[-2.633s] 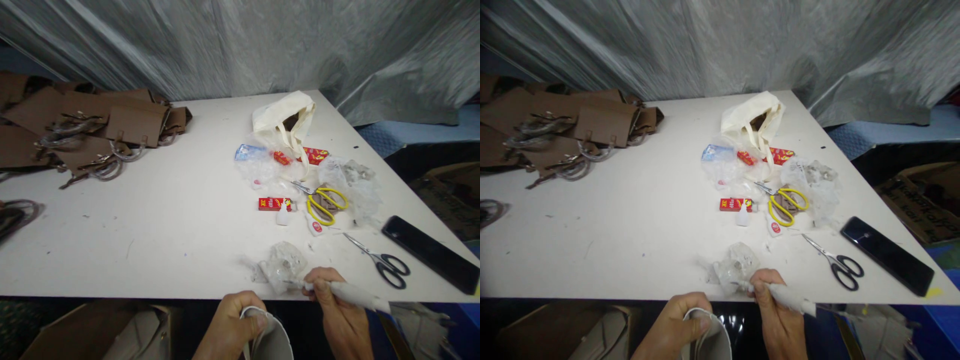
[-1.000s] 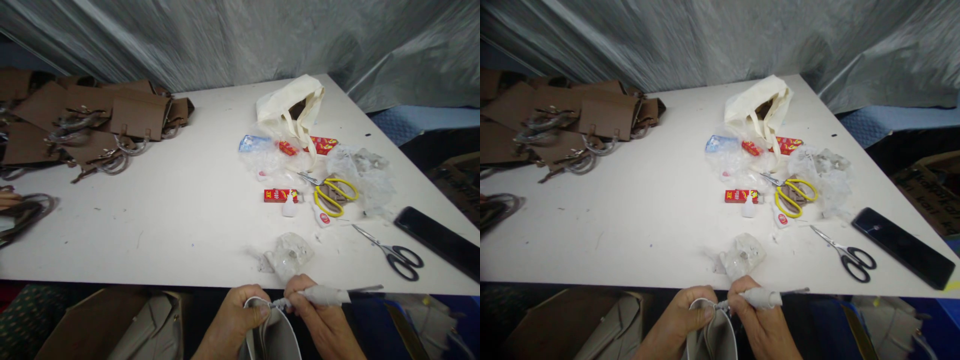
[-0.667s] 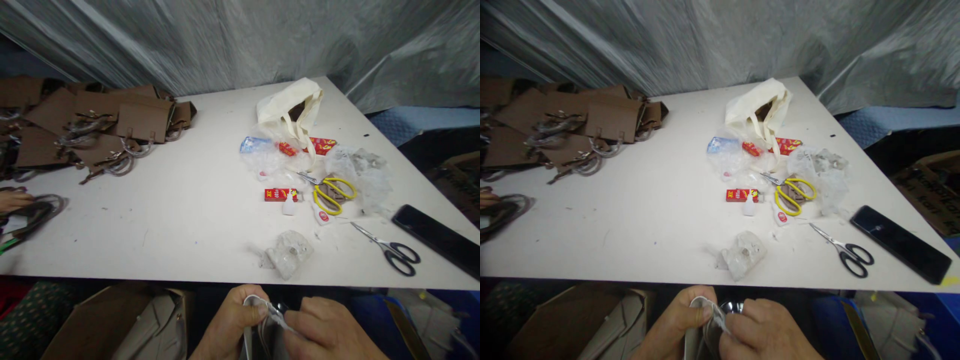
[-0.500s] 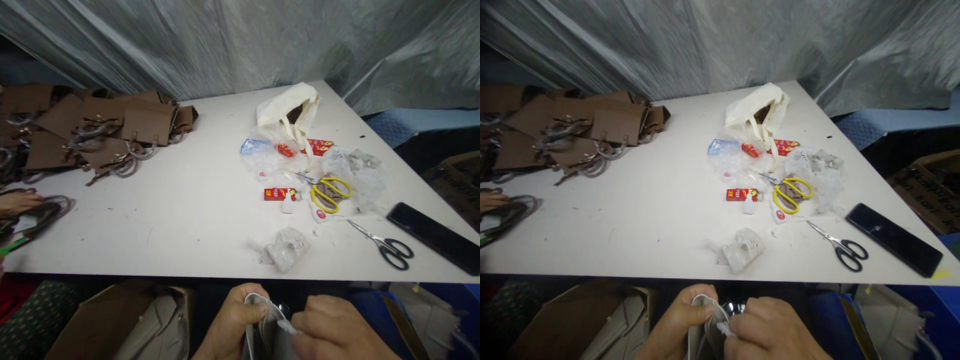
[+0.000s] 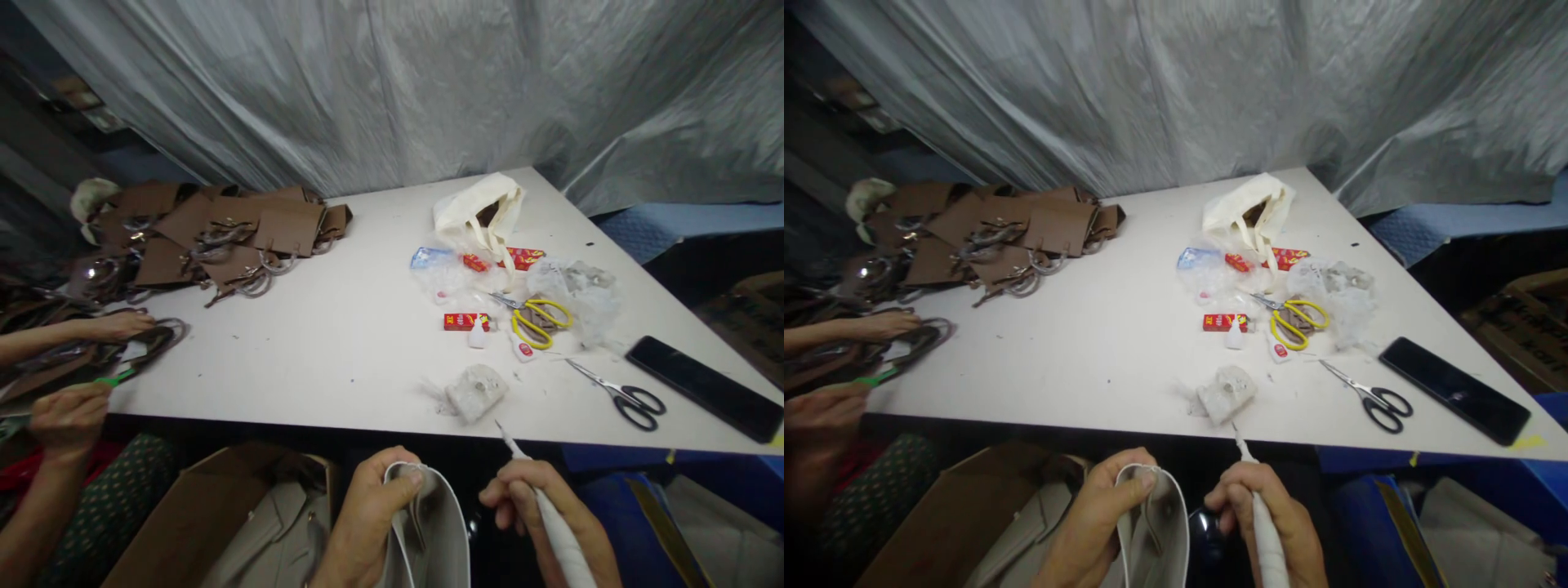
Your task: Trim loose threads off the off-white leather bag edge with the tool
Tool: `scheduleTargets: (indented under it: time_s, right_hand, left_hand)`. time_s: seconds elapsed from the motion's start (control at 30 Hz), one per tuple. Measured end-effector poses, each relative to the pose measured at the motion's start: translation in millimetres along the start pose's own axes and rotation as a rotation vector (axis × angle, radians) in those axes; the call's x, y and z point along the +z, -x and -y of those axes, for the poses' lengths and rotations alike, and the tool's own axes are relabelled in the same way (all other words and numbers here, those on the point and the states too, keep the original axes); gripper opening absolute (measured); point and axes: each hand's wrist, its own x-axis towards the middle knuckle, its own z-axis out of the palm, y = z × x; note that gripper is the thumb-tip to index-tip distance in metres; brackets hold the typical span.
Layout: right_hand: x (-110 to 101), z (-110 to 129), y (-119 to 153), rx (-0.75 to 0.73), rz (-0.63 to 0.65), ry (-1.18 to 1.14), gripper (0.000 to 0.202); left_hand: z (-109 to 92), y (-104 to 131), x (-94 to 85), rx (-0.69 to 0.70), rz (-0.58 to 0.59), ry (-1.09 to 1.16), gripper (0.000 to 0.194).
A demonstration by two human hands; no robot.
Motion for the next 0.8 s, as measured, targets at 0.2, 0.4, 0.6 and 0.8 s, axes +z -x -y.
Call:
scheduleTargets:
  time_s: [0.2, 0.4, 0.6, 0.8]
  right_hand:
    - [-2, 29, -4, -0.016, -0.082, 0.200, 0.025]
    - [12, 31, 2, -0.086, 0.098, 0.202, 0.027]
    - [27, 16, 27, -0.210, 0.409, 0.153, 0.007]
    - [43, 23, 27, -0.485, 0.504, 0.191, 0.037]
  left_hand:
    - [-47, 36, -62.1, 0.141, -0.369, 0.229, 0.036]
    - [-39, 82, -104.8, 0.339, -0.664, 0.226, 0.041]
    - [-12, 107, -107.2, 0.402, -0.954, 0.180, 0.028]
    - [-7, 110, -104.4, 0.409, -0.989, 0.250, 0.022]
